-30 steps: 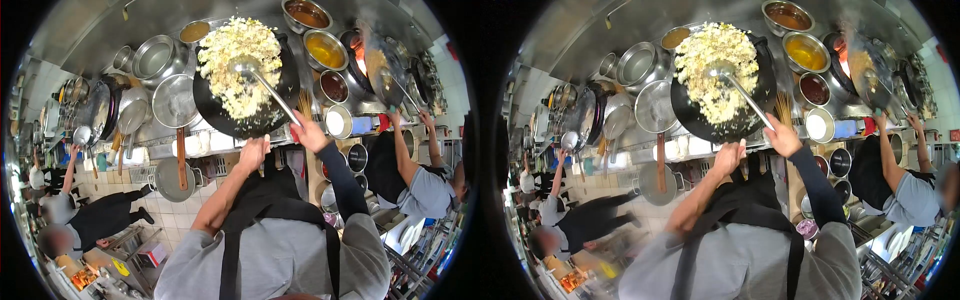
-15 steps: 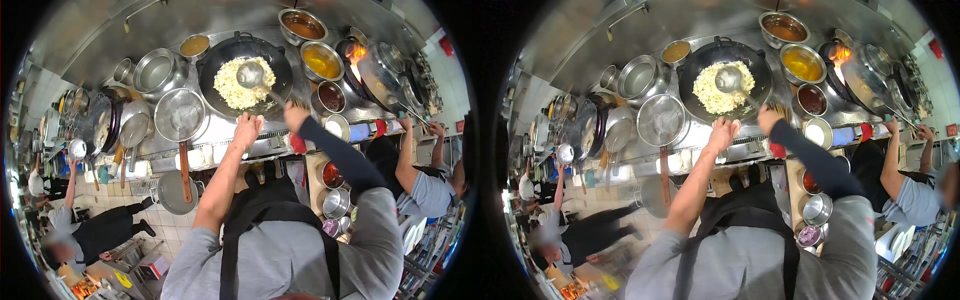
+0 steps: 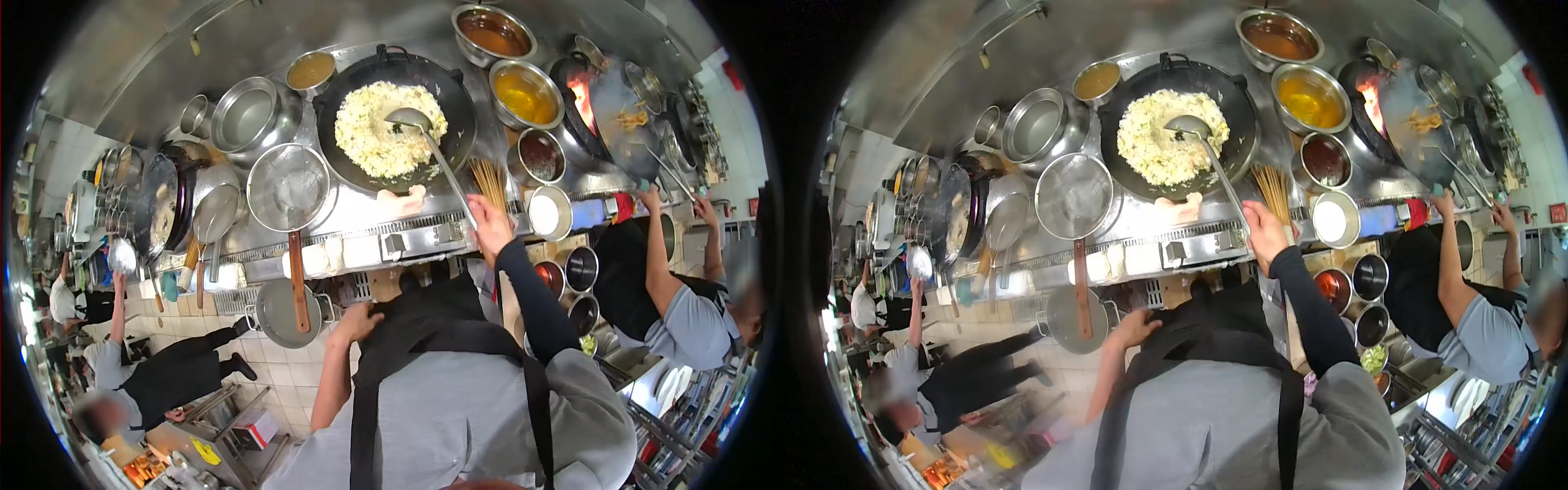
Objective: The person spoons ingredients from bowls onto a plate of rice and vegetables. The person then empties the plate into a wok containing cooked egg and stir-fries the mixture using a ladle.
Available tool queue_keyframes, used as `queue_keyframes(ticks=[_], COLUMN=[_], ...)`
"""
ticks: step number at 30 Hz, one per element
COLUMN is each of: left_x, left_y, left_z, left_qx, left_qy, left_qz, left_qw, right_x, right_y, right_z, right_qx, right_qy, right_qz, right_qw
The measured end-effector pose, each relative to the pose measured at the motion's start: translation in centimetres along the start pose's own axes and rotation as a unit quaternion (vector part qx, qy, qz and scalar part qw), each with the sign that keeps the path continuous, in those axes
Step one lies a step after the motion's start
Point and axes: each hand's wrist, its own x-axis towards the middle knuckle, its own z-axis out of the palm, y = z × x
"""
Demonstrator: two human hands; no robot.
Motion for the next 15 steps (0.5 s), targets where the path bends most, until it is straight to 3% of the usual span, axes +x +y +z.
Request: queue_keyframes(ticks=[2, 3, 6, 10, 13, 15], left_x=[0.9, 2.0, 4.5, 9.0, 12.4, 15.5], left_y=[1.3, 2.0, 8.6, 12.8, 15.4, 15.3], left_z=[-0.5, -1.0, -5.8, -7.5, -9.1, -9.2], left_qx=[-0.026, -0.021, -0.02, 0.013, 0.061, 0.104], left_qy=[0.041, 0.055, 0.028, 0.222, 0.337, 0.337], left_qz=[-0.002, 0.009, 0.012, 0.158, 0.263, 0.269], left_qw=[0.999, 0.998, 0.999, 0.962, 0.902, 0.896], right_x=[-1.2, -1.0, -0.3, -1.2, -2.1, -1.0], right_y=[-3.5, -2.4, -3.6, -6.2, -4.8, -3.0], right_z=[-1.6, -2.0, -3.5, -2.6, -3.9, -4.6], right_qx=[0.11, 0.165, 0.132, 0.218, 0.425, 0.553], right_qy=[-0.084, -0.091, -0.179, -0.158, -0.153, -0.18], right_qz=[0.119, 0.082, 0.125, 0.119, 0.194, 0.261], right_qw=[0.983, 0.979, 0.967, 0.956, 0.871, 0.77])
